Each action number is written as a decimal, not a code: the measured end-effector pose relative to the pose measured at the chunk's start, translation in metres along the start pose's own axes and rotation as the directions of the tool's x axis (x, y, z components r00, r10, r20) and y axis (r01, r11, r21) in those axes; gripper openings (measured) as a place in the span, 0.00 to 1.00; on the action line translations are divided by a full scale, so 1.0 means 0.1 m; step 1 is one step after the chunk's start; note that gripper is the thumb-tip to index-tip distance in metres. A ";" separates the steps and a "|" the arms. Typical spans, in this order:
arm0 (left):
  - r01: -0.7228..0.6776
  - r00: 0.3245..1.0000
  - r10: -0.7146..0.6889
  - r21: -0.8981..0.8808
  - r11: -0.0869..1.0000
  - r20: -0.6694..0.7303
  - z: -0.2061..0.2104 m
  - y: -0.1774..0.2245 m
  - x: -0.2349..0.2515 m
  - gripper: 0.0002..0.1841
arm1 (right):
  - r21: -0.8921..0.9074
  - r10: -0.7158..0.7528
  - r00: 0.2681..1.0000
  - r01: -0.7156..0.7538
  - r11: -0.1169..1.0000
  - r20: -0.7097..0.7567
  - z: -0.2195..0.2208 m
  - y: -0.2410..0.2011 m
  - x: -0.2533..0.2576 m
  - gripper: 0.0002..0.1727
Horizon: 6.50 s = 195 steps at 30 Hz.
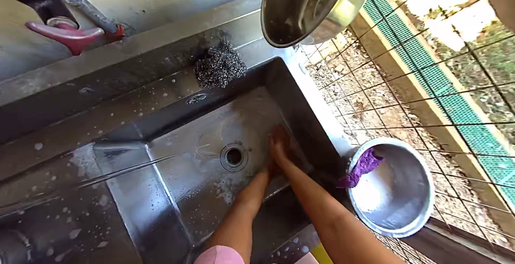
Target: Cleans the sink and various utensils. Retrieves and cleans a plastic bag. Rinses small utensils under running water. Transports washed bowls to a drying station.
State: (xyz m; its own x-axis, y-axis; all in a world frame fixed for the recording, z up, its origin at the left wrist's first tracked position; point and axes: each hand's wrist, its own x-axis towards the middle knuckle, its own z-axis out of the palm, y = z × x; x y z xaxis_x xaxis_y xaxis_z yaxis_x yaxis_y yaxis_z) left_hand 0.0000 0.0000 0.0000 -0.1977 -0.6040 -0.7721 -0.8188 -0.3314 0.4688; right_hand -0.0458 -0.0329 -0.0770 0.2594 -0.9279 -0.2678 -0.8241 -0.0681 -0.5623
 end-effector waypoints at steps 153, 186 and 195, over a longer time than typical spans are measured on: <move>-0.729 0.672 0.736 0.104 0.677 -0.080 2.20 2.89 -2.38 0.37 | -0.088 0.342 0.829 -0.420 0.903 -0.443 -3.41 1.33 -5.06 0.24; -0.305 0.904 -0.319 -0.952 -0.012 -0.285 -1.39 -1.80 -1.98 0.23 | 0.121 -0.593 0.802 0.584 0.803 0.073 -1.18 -4.50 0.64 0.45; -0.371 0.748 -0.489 -0.893 0.254 -0.450 -1.25 -1.44 -1.77 0.48 | -0.344 -0.471 0.874 0.482 0.806 0.121 -1.28 -4.68 0.23 0.40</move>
State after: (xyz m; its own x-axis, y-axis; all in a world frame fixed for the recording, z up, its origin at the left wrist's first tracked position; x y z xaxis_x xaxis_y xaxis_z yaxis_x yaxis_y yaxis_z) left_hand 0.2206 0.0639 0.1230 0.4946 -0.6157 -0.6134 0.3469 -0.5072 0.7889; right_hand 0.2816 -0.0695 0.2801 0.6758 -0.7343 -0.0639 -0.7123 -0.6283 -0.3129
